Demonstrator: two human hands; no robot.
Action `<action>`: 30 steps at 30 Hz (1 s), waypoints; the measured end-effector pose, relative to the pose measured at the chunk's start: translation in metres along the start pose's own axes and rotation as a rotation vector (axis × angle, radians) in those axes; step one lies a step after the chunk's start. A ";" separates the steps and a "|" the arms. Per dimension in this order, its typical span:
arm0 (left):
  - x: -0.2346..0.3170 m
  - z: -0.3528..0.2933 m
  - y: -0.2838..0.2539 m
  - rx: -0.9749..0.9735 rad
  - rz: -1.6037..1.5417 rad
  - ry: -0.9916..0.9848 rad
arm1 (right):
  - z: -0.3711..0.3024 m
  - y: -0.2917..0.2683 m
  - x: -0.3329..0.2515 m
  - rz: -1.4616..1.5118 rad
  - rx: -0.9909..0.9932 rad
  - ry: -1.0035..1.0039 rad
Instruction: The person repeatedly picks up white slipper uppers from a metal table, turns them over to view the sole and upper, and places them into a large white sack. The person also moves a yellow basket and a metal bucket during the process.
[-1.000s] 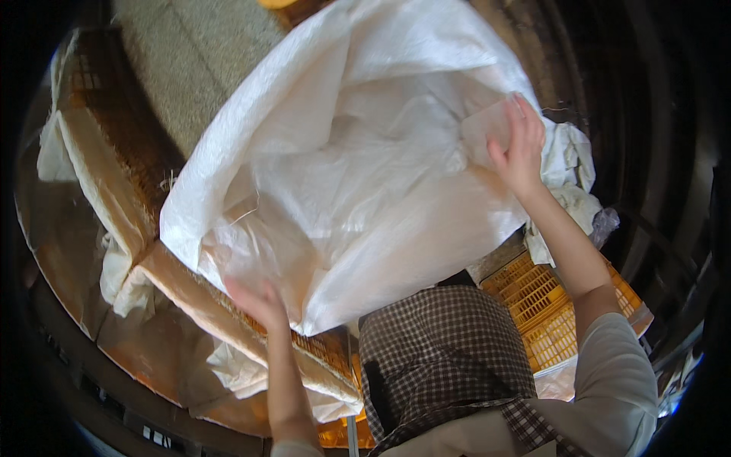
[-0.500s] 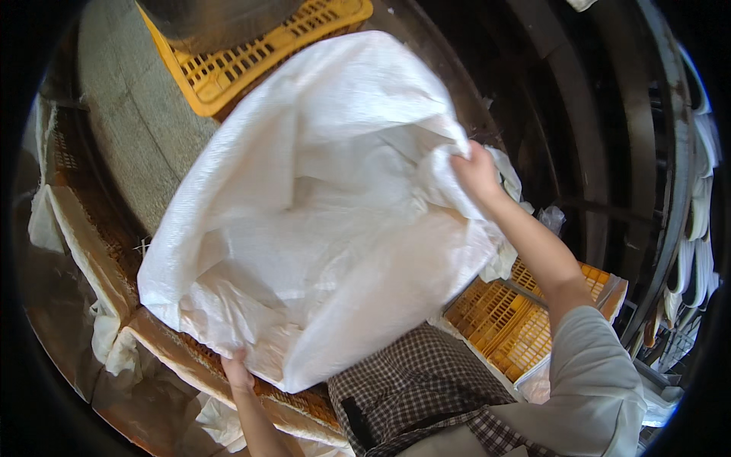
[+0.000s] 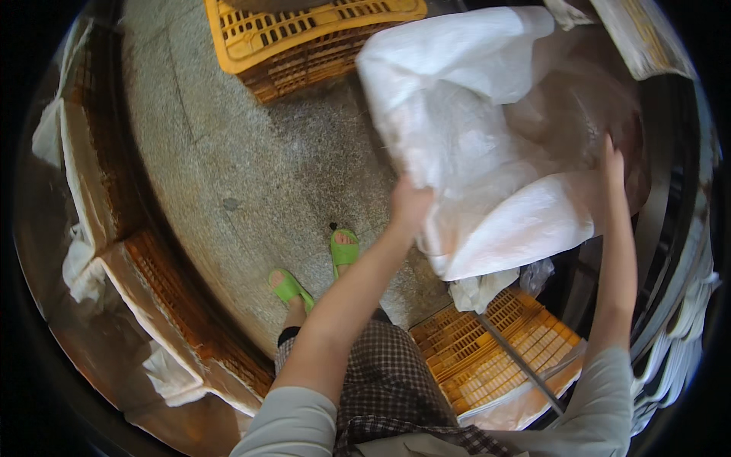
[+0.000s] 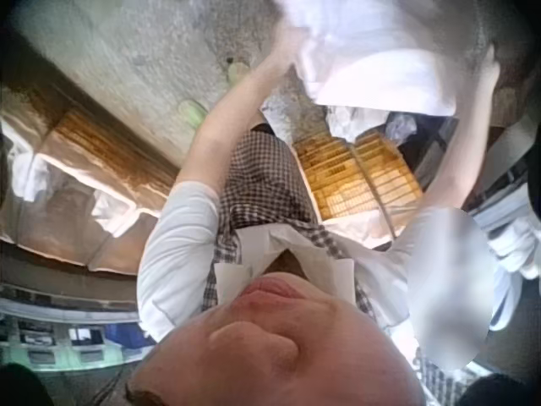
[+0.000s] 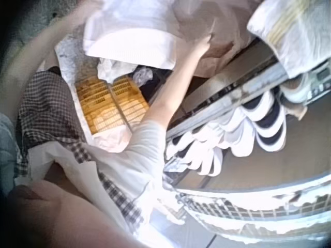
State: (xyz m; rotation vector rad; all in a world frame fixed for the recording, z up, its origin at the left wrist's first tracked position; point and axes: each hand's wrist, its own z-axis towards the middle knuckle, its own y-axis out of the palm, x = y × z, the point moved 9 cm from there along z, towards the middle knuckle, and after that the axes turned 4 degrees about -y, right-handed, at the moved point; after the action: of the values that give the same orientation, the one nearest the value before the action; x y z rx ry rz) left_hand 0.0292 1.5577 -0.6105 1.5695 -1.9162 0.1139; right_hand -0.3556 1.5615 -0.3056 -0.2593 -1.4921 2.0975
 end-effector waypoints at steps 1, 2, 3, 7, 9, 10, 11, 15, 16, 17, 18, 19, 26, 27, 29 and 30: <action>0.012 0.006 0.017 0.032 0.106 0.044 | -0.036 0.001 -0.008 0.098 0.040 0.020; 0.015 0.014 0.035 0.057 0.207 0.017 | -0.071 0.003 -0.017 0.251 0.086 -0.024; 0.025 0.021 0.047 0.080 0.292 0.069 | -0.107 0.003 -0.020 0.271 0.158 -0.007; 0.055 0.037 0.073 0.187 0.407 0.188 | -0.264 0.068 0.027 0.536 -0.102 1.090; 0.061 0.042 0.072 0.206 0.406 0.209 | -0.303 0.120 -0.012 1.410 -0.423 1.415; 0.067 0.043 0.073 0.229 0.429 0.244 | -0.310 0.132 -0.037 1.795 -0.536 1.568; 0.072 0.043 0.074 0.253 0.450 0.273 | -0.303 0.145 -0.027 1.732 -0.472 1.544; 0.075 0.045 0.079 0.162 0.356 0.219 | -0.295 0.171 -0.004 1.578 -0.338 1.578; 0.075 0.043 0.078 0.155 0.337 0.218 | -0.301 0.168 0.007 1.458 -0.281 1.646; 0.077 0.042 0.077 0.153 0.332 0.209 | -0.295 0.162 0.009 1.471 -0.281 1.572; 0.079 0.042 0.078 0.142 0.320 0.219 | -0.289 0.154 0.008 1.532 -0.300 1.504; 0.078 0.041 0.080 0.131 0.328 0.206 | -0.283 0.146 0.008 1.545 -0.342 1.471; 0.052 0.060 0.094 0.072 0.320 0.138 | -0.272 0.142 0.029 1.390 -0.289 1.417; 0.048 0.062 0.091 0.079 0.321 0.158 | -0.272 0.153 0.027 1.418 -0.309 1.398; 0.039 0.067 0.095 0.114 0.344 0.137 | -0.277 0.165 0.037 1.364 -0.299 1.411; 0.036 0.071 0.097 0.110 0.361 0.137 | -0.282 0.172 0.037 1.400 -0.309 1.443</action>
State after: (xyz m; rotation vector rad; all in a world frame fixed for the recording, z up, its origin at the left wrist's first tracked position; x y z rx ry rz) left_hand -0.0912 1.5227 -0.6157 1.2308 -2.0925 0.4748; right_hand -0.3133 1.7707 -0.5609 -2.7519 -0.5341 1.3754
